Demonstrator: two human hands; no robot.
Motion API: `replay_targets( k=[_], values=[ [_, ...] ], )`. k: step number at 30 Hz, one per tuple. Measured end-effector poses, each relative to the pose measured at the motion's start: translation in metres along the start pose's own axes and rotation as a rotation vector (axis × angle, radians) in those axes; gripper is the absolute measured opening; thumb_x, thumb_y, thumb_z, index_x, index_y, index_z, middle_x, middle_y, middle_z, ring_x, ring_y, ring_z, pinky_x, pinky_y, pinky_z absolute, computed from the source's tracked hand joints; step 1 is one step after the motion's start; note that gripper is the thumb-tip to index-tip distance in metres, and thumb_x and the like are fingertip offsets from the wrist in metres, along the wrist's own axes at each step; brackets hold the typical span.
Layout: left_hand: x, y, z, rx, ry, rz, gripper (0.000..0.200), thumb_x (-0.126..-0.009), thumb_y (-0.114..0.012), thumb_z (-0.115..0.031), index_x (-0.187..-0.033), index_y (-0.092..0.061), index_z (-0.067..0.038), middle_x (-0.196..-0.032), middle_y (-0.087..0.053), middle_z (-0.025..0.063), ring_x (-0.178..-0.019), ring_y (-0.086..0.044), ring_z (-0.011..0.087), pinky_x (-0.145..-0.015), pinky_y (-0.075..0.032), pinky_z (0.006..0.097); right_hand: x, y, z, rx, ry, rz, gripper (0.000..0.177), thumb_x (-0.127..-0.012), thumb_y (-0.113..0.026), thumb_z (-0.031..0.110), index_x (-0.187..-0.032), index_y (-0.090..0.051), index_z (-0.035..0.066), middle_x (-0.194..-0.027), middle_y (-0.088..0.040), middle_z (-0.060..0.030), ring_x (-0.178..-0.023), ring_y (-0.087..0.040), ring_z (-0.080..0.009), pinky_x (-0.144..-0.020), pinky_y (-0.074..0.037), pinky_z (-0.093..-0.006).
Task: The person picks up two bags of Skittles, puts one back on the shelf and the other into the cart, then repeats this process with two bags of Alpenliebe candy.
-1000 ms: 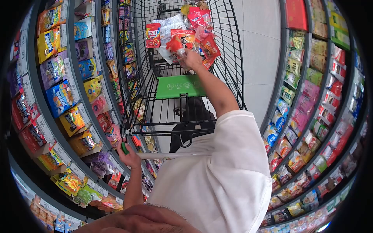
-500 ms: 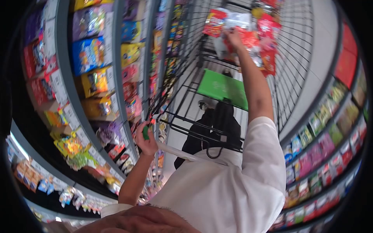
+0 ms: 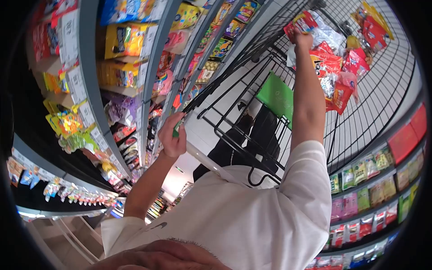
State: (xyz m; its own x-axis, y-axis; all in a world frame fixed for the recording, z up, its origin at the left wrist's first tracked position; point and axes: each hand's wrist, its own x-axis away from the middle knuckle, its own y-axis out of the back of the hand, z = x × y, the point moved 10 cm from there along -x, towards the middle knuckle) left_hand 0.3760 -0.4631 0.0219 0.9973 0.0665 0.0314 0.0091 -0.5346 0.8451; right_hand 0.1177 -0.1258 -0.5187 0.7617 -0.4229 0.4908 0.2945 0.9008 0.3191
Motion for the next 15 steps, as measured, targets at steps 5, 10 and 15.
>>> replay_targets(
  k=[5,10,15],
  values=[
    [0.001,0.010,0.003,-0.027,-0.017,-0.050,0.036,-0.078,-0.061,0.003,-0.114,-0.064,0.000,-0.105,-0.067,0.0170,-0.089,-0.068,0.0334,-0.078,-0.055,0.0365,0.094,0.047,0.060,-0.406,-0.101,0.278,0.019,-0.087,-0.074,0.015,-0.087,-0.060,0.002,-0.071,-0.063,-0.0045,-0.054,-0.059,-0.0151,-0.049,-0.045,-0.0275],
    [0.003,0.017,0.002,-0.031,-0.020,-0.122,0.038,-0.078,-0.063,-0.001,-0.115,-0.066,-0.008,-0.105,-0.068,0.0111,-0.089,-0.068,0.0306,-0.076,-0.055,0.0365,0.168,0.102,0.102,-0.500,-0.252,0.380,0.012,-0.090,-0.071,0.015,-0.089,-0.063,0.006,-0.079,-0.066,-0.0029,-0.065,-0.062,-0.0122,-0.053,-0.046,-0.0285],
    [0.006,0.028,-0.003,-0.015,-0.075,-0.233,0.033,-0.081,-0.063,-0.010,-0.113,-0.065,-0.014,-0.101,-0.068,0.0068,-0.086,-0.068,0.0291,-0.071,-0.055,0.0386,0.272,0.128,0.182,-0.540,-0.205,0.617,0.011,-0.094,-0.065,0.015,-0.096,-0.062,0.004,-0.092,-0.068,-0.0057,-0.079,-0.065,-0.0140,-0.074,-0.050,-0.0289]
  ],
)
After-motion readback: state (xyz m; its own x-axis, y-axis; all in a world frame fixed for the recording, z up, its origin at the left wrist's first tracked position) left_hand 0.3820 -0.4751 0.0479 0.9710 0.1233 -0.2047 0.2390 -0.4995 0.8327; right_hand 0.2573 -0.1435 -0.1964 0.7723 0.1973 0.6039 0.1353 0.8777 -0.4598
